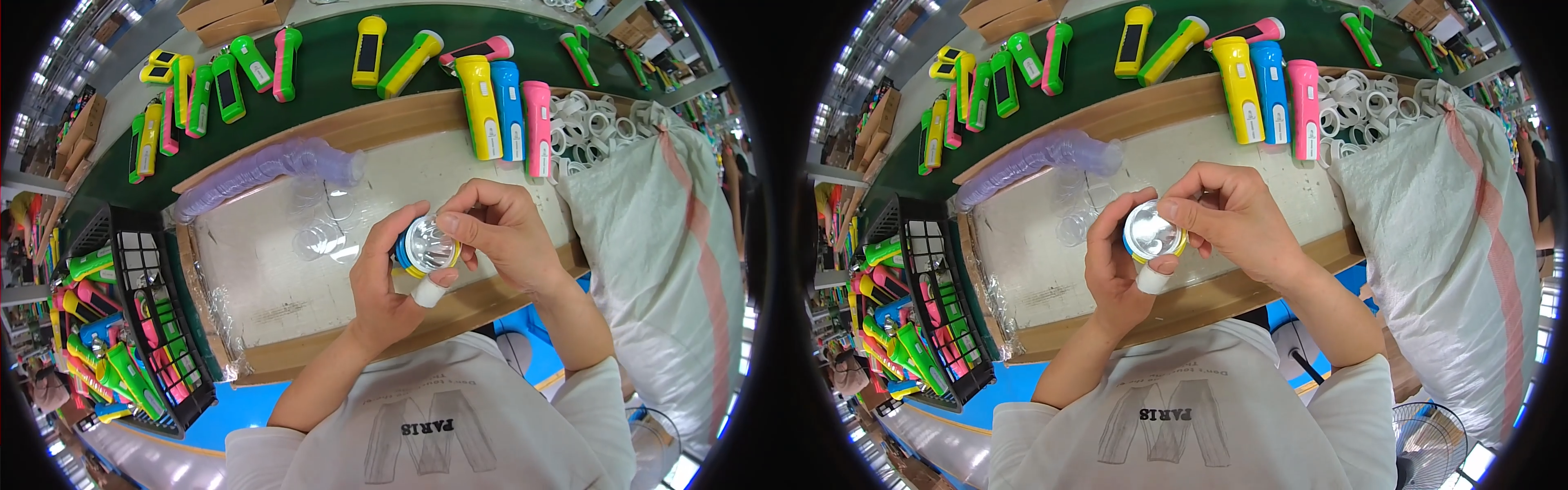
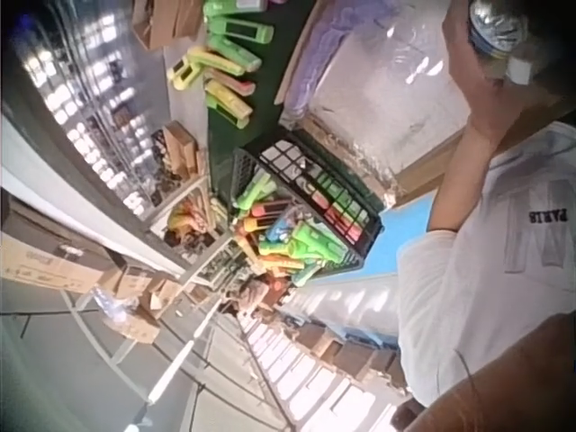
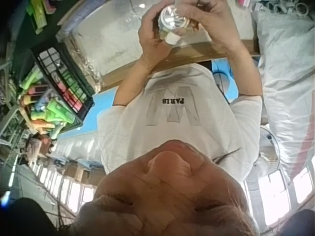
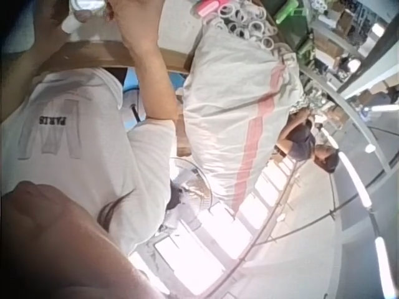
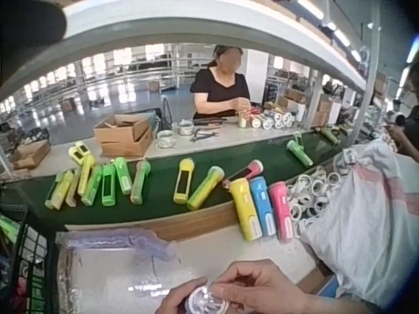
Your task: Manually assembling handheld flashlights by attaching the head and lens components on an assembly line.
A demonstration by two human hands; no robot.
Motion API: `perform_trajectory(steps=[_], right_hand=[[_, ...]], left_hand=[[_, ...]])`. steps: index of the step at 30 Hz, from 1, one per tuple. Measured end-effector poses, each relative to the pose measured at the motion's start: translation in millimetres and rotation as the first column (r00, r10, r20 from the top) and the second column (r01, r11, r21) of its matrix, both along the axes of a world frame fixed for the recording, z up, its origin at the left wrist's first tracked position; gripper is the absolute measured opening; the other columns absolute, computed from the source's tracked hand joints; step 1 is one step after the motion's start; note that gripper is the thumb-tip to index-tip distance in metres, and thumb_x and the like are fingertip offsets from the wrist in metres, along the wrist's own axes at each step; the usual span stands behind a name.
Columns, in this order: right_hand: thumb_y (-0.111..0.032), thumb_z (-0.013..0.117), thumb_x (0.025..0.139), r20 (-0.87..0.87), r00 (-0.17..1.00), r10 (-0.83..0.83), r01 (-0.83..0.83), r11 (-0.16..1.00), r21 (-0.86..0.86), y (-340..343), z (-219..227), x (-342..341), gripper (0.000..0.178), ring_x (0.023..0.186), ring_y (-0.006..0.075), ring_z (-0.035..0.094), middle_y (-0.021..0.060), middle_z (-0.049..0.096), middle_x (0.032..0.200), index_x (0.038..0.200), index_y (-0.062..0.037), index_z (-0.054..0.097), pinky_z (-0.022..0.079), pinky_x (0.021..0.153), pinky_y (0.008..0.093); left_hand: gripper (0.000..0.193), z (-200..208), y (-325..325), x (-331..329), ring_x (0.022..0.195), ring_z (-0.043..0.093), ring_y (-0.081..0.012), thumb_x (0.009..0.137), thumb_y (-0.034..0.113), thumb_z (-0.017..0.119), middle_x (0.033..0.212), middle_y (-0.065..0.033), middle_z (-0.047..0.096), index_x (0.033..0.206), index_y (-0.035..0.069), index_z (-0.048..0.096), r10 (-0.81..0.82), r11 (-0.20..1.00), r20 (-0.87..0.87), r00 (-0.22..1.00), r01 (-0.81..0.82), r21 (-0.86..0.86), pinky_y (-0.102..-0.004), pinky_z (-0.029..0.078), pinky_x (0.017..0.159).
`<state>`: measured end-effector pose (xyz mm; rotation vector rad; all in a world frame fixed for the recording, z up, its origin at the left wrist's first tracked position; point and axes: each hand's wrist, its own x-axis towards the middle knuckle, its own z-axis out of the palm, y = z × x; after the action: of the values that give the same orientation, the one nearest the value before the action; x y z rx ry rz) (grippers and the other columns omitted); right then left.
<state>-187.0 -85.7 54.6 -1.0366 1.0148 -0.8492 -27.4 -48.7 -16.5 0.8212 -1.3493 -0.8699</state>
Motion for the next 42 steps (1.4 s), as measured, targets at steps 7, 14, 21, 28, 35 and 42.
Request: perform_trajectory(steps=[7,14,21,28,35,42], right_hand=[[-0.012,0.072,0.088,-0.107,0.985,-0.138,0.120,0.980,-0.157,7,-9,7,0.012,0.057,0.0042,0.049,0.0013,0.062,0.075,0.089,-0.0003,0.071,0.037,0.048,0.0201],[-0.010,0.070,0.088,-0.152,0.961,-0.233,0.182,0.940,-0.290,15,-14,12,0.012,0.060,0.0055,0.050,0.0014,0.057,0.074,0.095,0.0001,0.072,0.038,0.052,0.0205],[-0.008,0.068,0.090,-0.172,0.975,-0.138,0.076,0.943,-0.323,17,-8,5,0.013,0.060,0.0046,0.052,0.0023,0.055,0.083,0.100,-0.0002,0.070,0.039,0.052,0.0204],[-0.006,0.066,0.090,-0.086,0.990,-0.111,0.089,0.970,-0.227,17,-6,6,0.010,0.061,0.0045,0.054,0.0027,0.057,0.084,0.098,-0.0001,0.069,0.041,0.052,0.0201],[-0.007,0.067,0.090,-0.207,0.971,-0.123,0.074,0.971,-0.229,15,-4,9,0.010,0.061,0.0031,0.053,0.0016,0.058,0.083,0.097,-0.0007,0.064,0.042,0.053,0.0198],[-0.012,0.065,0.094,0.066,0.995,-0.070,0.077,0.990,-0.120,18,-5,11,0.017,0.069,0.0060,0.057,0.0032,0.061,0.088,0.104,-0.0001,0.061,0.047,0.057,0.0195]], left_hand=[[0.065,0,-5,11,0.113,0.059,-0.0304,0.078,0.015,0.081,0.132,-0.0224,0.054,0.133,-0.001,0.049,0.010,0.993,0.184,0.983,0.013,-0.120,-0.0368,0.049,0.094],[0.062,1,-3,12,0.110,0.058,-0.0351,0.089,0.021,0.069,0.128,-0.0220,0.056,0.140,-0.003,0.043,0.005,0.990,0.294,0.956,0.036,-0.137,-0.0385,0.048,0.091],[0.054,6,-3,18,0.109,0.059,-0.0351,0.093,0.022,0.063,0.126,-0.0235,0.058,0.138,-0.001,0.045,-0.116,0.993,0.239,0.964,0.118,0.008,-0.0379,0.048,0.091],[0.047,-3,-3,17,0.109,0.062,-0.0363,0.092,0.022,0.065,0.126,-0.0232,0.059,0.133,0.003,0.051,-0.063,0.993,0.137,0.989,0.075,-0.087,-0.0390,0.050,0.090],[0.053,12,-11,26,0.112,0.060,-0.0343,0.084,0.018,0.073,0.125,-0.0227,0.058,0.130,0.000,0.054,-0.008,0.979,0.455,0.891,0.100,-0.178,-0.0412,0.048,0.095],[0.054,13,-3,28,0.114,0.055,-0.0244,0.076,-0.005,0.063,0.123,-0.0143,0.056,0.130,0.001,0.054,-0.240,0.906,-0.208,0.948,0.296,0.304,-0.0336,0.041,0.099]])
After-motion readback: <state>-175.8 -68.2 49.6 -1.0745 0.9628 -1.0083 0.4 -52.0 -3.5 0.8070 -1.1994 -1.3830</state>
